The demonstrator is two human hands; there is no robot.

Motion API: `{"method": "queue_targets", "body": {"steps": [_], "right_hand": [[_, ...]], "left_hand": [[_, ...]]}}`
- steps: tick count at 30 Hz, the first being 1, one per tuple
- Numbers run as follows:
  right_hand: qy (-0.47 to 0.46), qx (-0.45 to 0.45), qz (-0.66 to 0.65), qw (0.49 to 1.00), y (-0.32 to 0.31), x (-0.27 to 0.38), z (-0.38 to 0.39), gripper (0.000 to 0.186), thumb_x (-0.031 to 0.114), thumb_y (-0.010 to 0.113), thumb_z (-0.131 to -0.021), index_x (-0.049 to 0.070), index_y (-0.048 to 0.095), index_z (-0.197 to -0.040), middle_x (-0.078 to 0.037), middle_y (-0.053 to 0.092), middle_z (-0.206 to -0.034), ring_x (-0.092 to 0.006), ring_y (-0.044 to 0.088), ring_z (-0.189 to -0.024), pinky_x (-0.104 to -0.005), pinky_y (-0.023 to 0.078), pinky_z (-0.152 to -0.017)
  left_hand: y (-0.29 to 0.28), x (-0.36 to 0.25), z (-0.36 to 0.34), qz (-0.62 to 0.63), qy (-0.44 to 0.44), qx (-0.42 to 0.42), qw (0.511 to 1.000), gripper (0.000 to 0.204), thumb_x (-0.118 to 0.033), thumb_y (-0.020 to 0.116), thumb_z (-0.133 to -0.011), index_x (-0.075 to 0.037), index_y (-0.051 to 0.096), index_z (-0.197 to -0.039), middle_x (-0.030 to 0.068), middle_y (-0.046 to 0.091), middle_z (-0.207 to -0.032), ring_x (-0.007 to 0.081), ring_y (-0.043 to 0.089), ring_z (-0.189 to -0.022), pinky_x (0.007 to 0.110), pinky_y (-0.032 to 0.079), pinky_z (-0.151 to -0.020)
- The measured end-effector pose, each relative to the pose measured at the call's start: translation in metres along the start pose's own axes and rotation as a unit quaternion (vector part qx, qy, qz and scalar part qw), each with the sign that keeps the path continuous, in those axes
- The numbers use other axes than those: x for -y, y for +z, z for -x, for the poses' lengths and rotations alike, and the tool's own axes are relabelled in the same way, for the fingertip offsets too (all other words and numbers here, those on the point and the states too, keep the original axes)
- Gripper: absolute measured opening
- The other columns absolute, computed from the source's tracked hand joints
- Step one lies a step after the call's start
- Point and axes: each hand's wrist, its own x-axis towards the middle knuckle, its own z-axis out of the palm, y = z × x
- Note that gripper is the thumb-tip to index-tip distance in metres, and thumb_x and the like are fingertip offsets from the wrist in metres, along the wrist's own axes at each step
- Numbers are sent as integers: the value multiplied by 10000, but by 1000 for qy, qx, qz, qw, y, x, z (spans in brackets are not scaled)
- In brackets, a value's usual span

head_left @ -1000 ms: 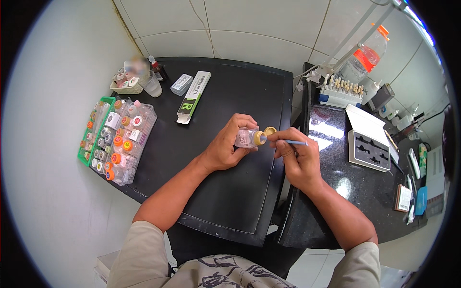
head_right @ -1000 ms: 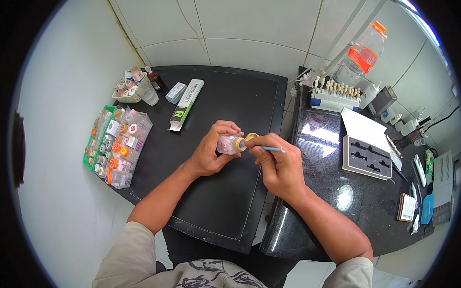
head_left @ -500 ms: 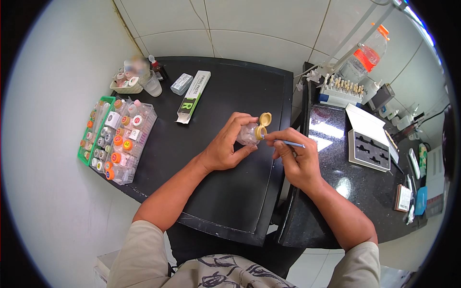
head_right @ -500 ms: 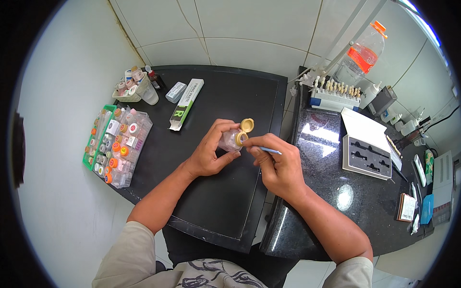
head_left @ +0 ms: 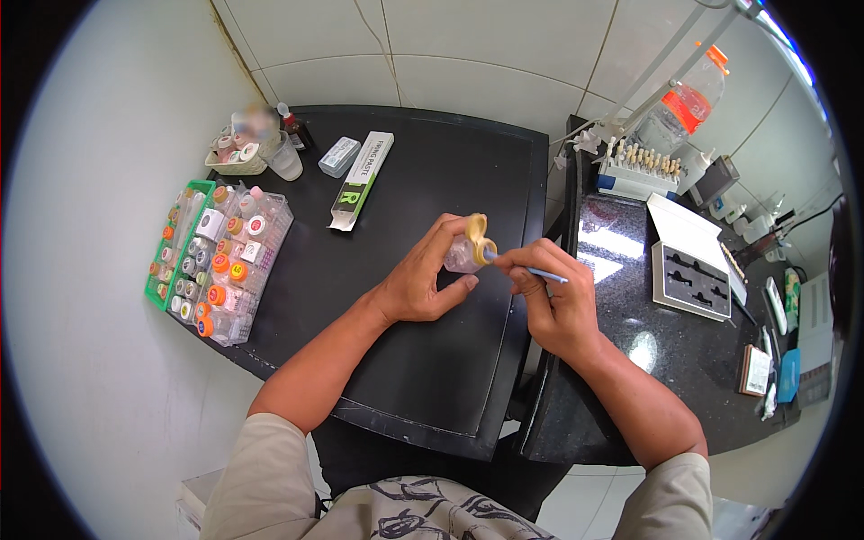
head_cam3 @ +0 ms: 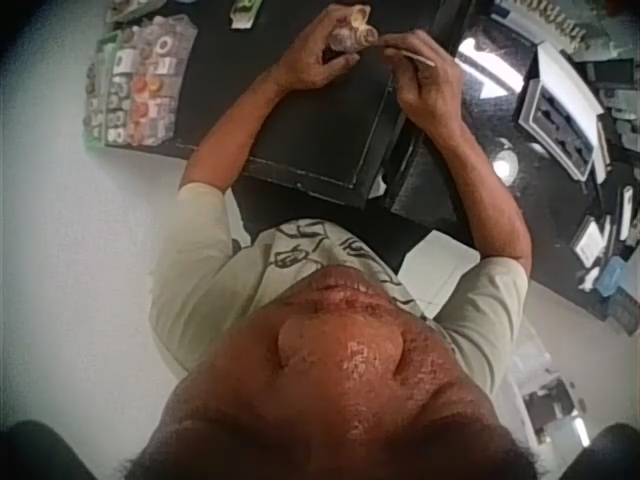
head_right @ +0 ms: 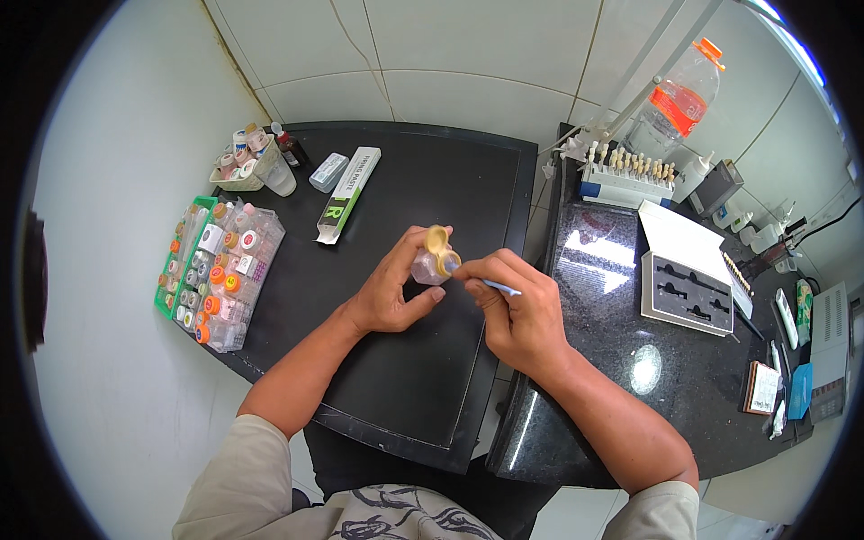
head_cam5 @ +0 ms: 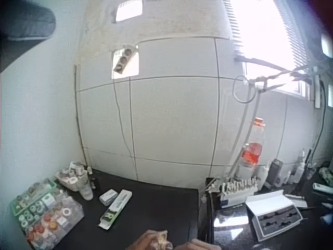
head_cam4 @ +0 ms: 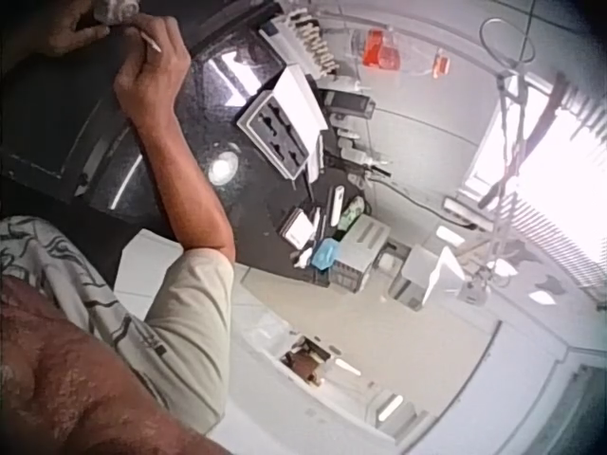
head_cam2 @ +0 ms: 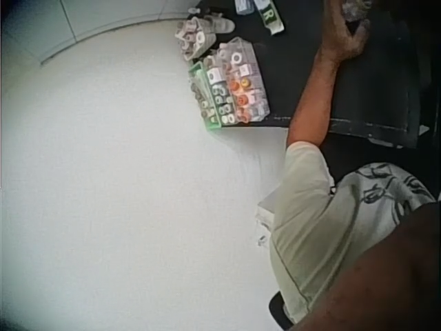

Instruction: Applying dental stains and glazes to a crown or bridge on a stone model using an applicator brush.

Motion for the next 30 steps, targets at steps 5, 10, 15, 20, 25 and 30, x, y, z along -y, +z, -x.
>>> {"method": "queue_targets", "body": {"steps": [5, 10, 15, 20, 25, 30], "right_hand": [[14, -2, -2, 1000, -4, 2, 1, 114, -45, 686, -977, 3, 749, -1060, -107, 688, -862, -197, 704, -681, -320, 525, -588], [9, 10, -19, 1000, 0, 3, 0, 110, -33, 688, -980, 6, 755, -1057, -112, 686, -834, -198, 716, -699, -320, 532, -594], [-10, 65, -31, 997, -4, 5, -1, 137, -44, 709, -951, 15, 760, -1064, -109, 706, -878, -225, 729, -745, -322, 541, -625], [-24, 8, 4, 1000, 0, 4, 1, 157, -34, 720, -948, 30, 757, -1086, -105, 704, -895, -230, 714, -724, -327, 535, -617], [-25, 33, 27, 999, -3, 5, 2, 149, -11, 730, -954, 29, 752, -1096, -103, 691, -873, -226, 699, -696, -339, 529, -600], [-82, -7, 35, 996, -4, 9, 0, 118, 46, 763, -961, 35, 759, -1078, -90, 698, -855, -210, 683, -657, -343, 516, -574]], "left_hand": [[0, -1, -3, -39, -1, -4, 999, 739, -75, 874, -857, -30, 479, -1479, 130, 601, -1283, 260, 646, -1187, 381, 525, -1025], [11, 10, 3, 41, 0, -23, 999, 644, -77, 918, -832, -65, 492, -1316, 131, 635, -1236, 252, 669, -1141, 383, 552, -977], [8, 7, 4, 56, -63, -10, 996, 610, -51, 887, -838, -43, 501, -1310, 147, 597, -1281, 308, 663, -1171, 414, 555, -991], [1, -1, -1, -1, 4, -5, 1000, 598, -30, 771, -909, -42, 494, -1440, 154, 547, -1331, 269, 594, -1235, 396, 511, -1042], [4, 10, 0, -17, 25, -4, 1000, 578, -19, 760, -906, -55, 516, -1428, 161, 555, -1345, 287, 603, -1248, 402, 510, -1054], [10, 23, 4, 62, -9, -22, 998, 505, 25, 780, -893, -74, 463, -1274, 188, 599, -1349, 292, 667, -1228, 402, 573, -1008]]}}
